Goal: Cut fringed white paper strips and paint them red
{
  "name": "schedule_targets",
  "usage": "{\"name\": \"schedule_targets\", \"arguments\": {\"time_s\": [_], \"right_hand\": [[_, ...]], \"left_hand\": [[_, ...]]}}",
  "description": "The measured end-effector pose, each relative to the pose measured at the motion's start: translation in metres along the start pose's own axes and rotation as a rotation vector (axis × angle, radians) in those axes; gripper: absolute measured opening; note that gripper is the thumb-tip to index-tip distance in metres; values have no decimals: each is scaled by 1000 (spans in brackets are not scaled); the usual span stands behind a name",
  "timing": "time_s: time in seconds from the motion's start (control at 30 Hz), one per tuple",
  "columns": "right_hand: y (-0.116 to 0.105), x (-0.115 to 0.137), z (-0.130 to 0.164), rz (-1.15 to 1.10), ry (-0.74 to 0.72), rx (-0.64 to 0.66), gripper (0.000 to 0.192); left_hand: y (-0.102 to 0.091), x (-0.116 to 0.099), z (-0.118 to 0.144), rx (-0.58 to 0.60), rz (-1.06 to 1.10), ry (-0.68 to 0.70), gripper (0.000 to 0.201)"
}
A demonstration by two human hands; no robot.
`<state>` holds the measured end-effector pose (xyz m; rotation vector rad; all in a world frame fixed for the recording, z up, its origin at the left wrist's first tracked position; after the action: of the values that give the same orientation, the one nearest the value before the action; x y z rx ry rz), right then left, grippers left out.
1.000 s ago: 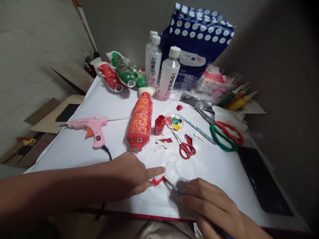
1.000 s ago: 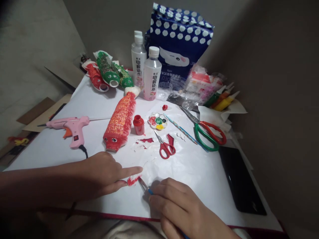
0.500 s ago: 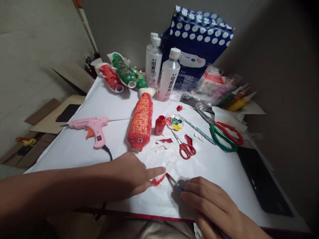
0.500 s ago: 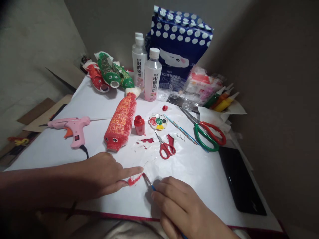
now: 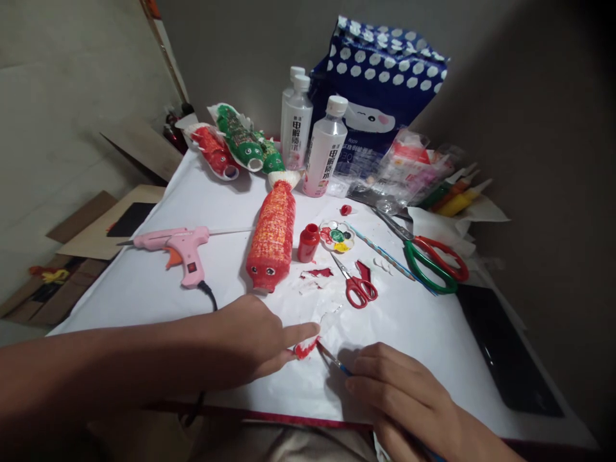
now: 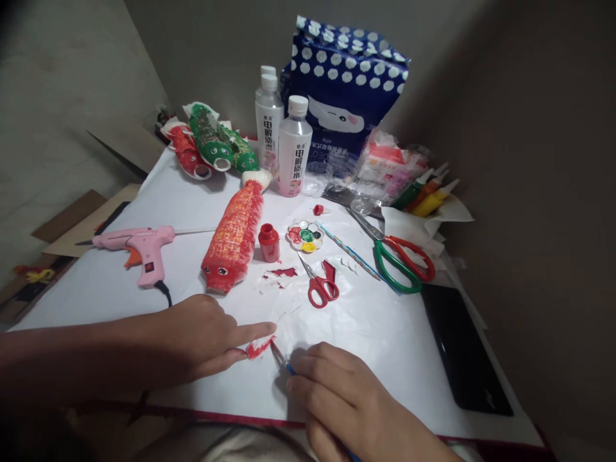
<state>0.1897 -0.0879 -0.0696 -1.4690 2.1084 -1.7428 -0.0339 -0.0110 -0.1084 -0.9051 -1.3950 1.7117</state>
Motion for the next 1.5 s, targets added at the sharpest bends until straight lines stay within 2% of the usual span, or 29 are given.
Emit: {"name": "schedule_targets", "arguments": {"time_s": [0.13,0.3,0.4,0.6,0.73,0.87,1.03,1.1,1.23,1.37,1.5], "right_hand": [[2,-3,3,-66,-36,-13,27],[9,-13,15,46,20,2,32],[11,-16,17,6,-76,-68,34],[12,-8,10,94,-103,-68,26],[9,-3,10,176,-135,-140,27],[10,-3,10,143,-69,-34,25],[12,-10,10,114,-149,-134,31],[13,-10,9,125,-163,-121,30],[12,-2,4,261,-235,-101,21],[10,6,3,374,-255,-191,19],[16,11,-3,350,-242,-130,25]], "left_hand": [[-1,0,0,20,10,-2,52],[-3,-1,1,7,-11,0,50],[-4,-1,1,4,-16,1,50],[-6,-2,-1,47,-5,-2,51],[-5,-2,0,53,-10,-20,51],[-5,-2,2,43,-14,-3,51],[-4,-2,3,1,4,-4,50],[-5,-2,3,10,4,-19,51],[-7,-3,1,57,-13,-9,52],[-11,-4,1,63,-38,12,51],[-11,-5,2,45,-39,13,51]]}}
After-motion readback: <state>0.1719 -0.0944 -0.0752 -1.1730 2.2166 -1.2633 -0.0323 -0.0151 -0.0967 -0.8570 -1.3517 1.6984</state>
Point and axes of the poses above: each hand's wrist, its own z-axis away from the middle knuckle, its own y-axis out of the palm, x = y × z, the point moved 2 cm from there along -z, towards the middle knuckle, and after that the axes turned 6 degrees about -x, right-handed, at the moved point
